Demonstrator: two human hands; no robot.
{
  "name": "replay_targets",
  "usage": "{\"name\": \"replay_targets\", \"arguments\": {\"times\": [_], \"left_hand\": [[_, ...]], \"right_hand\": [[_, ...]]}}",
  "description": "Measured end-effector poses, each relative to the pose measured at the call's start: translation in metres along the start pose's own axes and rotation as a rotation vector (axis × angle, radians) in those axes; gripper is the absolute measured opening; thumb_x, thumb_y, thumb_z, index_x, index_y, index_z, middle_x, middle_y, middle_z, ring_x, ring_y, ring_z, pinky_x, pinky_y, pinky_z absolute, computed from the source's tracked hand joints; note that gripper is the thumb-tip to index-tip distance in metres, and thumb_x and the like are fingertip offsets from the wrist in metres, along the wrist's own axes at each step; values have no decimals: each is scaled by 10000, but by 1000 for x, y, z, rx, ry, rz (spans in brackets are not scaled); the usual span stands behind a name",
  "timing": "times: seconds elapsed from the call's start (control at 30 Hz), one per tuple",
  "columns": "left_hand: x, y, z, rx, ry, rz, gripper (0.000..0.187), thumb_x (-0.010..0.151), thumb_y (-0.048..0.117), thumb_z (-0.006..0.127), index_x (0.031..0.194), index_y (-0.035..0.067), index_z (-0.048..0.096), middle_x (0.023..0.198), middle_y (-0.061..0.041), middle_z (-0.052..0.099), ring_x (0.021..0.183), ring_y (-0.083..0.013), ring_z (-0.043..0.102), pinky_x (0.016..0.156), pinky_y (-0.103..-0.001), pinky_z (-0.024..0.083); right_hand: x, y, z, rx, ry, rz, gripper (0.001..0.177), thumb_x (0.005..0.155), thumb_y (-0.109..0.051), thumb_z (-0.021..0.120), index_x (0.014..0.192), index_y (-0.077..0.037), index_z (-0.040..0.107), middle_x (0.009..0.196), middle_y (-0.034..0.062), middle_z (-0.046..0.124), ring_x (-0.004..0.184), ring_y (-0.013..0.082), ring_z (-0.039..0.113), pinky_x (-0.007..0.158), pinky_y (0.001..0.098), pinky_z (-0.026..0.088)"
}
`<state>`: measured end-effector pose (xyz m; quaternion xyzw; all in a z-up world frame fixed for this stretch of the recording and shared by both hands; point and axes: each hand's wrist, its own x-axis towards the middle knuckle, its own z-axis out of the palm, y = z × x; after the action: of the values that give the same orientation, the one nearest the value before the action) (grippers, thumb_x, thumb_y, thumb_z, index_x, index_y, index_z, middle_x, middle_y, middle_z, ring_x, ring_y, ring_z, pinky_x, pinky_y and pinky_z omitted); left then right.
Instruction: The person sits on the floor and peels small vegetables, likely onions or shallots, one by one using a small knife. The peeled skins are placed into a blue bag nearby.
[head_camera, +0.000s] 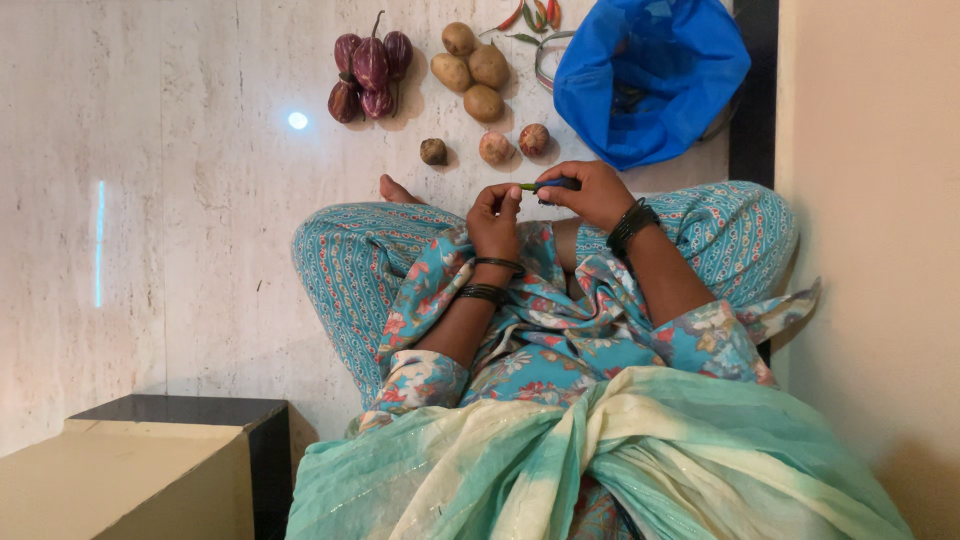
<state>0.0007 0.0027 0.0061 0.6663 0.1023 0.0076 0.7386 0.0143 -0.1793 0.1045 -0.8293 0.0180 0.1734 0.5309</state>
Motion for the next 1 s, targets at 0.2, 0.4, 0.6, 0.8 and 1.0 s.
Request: {"name": "replay_targets", "arguments": {"times": [0.2, 0.4, 0.6, 0.8, 1.0], "left_hand": [[1, -4, 2, 25, -68, 23, 164, 959, 189, 743, 978, 27, 726, 828, 2, 703, 729, -68, 601, 668, -233, 503], [-3, 5, 4, 125, -114, 36, 141, 928, 155, 763, 978, 24, 747, 854, -22, 738, 766, -82, 641, 719, -248, 536], [-8, 18, 5, 197, -126, 32, 148, 902, 141, 772, 989, 23, 747, 889, -52, 772, 809, -106, 702, 771, -264, 572], [-6, 11, 4, 141, -54, 83, 121, 914, 116, 769, 1002, 36, 747, 892, -32, 758, 796, -88, 666, 755, -249, 547], [-2, 2, 2, 79, -31, 53, 109, 922, 97, 764, 1010, 39, 736, 883, -10, 734, 783, -73, 637, 735, -240, 530]], "right_hand": [[6, 14, -1, 240, -59, -67, 269, 922, -170, 759, 1128, 2, 735, 959, 50, 773, 857, 89, 725, 760, 246, 585], [9, 20, 6, 278, -88, -104, 272, 952, -194, 738, 1139, 4, 742, 979, 55, 771, 889, 89, 718, 801, 244, 581], [4, 8, 4, 206, -89, -124, 261, 931, -207, 752, 1115, -22, 756, 965, 30, 779, 893, 73, 713, 793, 234, 568], [2, 2, -3, 82, -14, -64, 232, 893, -204, 809, 1062, -46, 792, 860, 47, 751, 755, 79, 644, 677, 257, 526], [3, 11, -5, 141, -19, -55, 223, 885, -200, 800, 1046, -46, 783, 868, 29, 766, 776, 67, 687, 707, 243, 550]]}}
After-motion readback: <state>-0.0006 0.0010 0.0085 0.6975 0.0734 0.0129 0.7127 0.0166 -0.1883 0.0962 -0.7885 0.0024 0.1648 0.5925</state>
